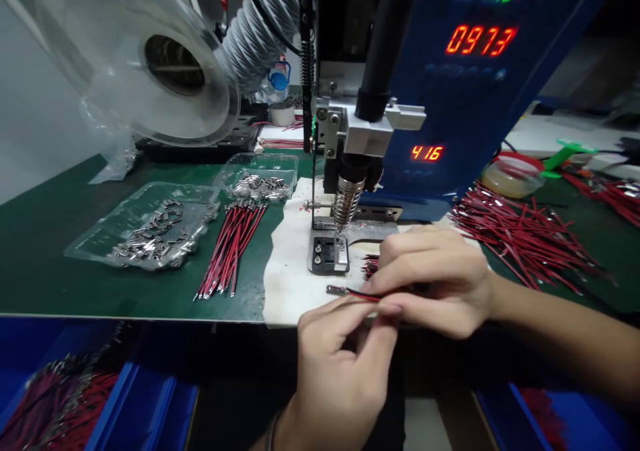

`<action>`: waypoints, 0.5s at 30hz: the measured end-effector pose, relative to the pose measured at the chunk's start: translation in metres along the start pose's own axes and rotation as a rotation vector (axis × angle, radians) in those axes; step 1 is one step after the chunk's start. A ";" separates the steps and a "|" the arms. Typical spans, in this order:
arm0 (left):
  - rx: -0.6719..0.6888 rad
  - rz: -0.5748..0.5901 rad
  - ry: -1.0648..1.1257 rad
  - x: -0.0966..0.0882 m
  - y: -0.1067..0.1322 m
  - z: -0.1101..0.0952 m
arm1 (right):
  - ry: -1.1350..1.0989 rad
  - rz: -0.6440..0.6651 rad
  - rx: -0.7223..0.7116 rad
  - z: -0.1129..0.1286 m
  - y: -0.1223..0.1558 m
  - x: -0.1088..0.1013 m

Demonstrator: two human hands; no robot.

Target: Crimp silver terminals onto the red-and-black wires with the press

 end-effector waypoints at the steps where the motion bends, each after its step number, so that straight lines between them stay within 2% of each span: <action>1: 0.007 -0.015 -0.015 -0.008 -0.002 -0.001 | 0.001 0.008 0.013 -0.002 -0.001 -0.002; 3: 0.018 -0.049 -0.117 -0.031 -0.010 -0.003 | 0.050 0.016 0.047 -0.010 -0.003 -0.009; 5: 0.042 -0.054 -0.342 -0.062 -0.026 -0.004 | 0.178 0.069 0.102 -0.021 -0.004 -0.018; 7: 0.097 0.001 -0.654 -0.088 -0.046 -0.006 | 0.356 0.217 0.206 -0.039 -0.003 -0.021; 9: 0.035 0.024 -0.978 -0.113 -0.066 -0.001 | 0.467 0.365 0.280 -0.054 0.001 -0.021; 11: -0.057 0.079 -1.197 -0.126 -0.081 0.007 | 0.501 0.455 0.307 -0.062 0.005 -0.019; 15: -0.176 0.110 -1.405 -0.128 -0.095 0.014 | 0.481 0.519 0.334 -0.065 0.007 -0.011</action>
Point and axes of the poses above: each hand's wrist, its own y-axis away from the middle knuckle, its own x-axis out of the palm, z = x × y, the point moved 7 cm from there along -y, towards the middle knuckle, and after that the axes turned 6 degrees about x, right-handed, at the moved point
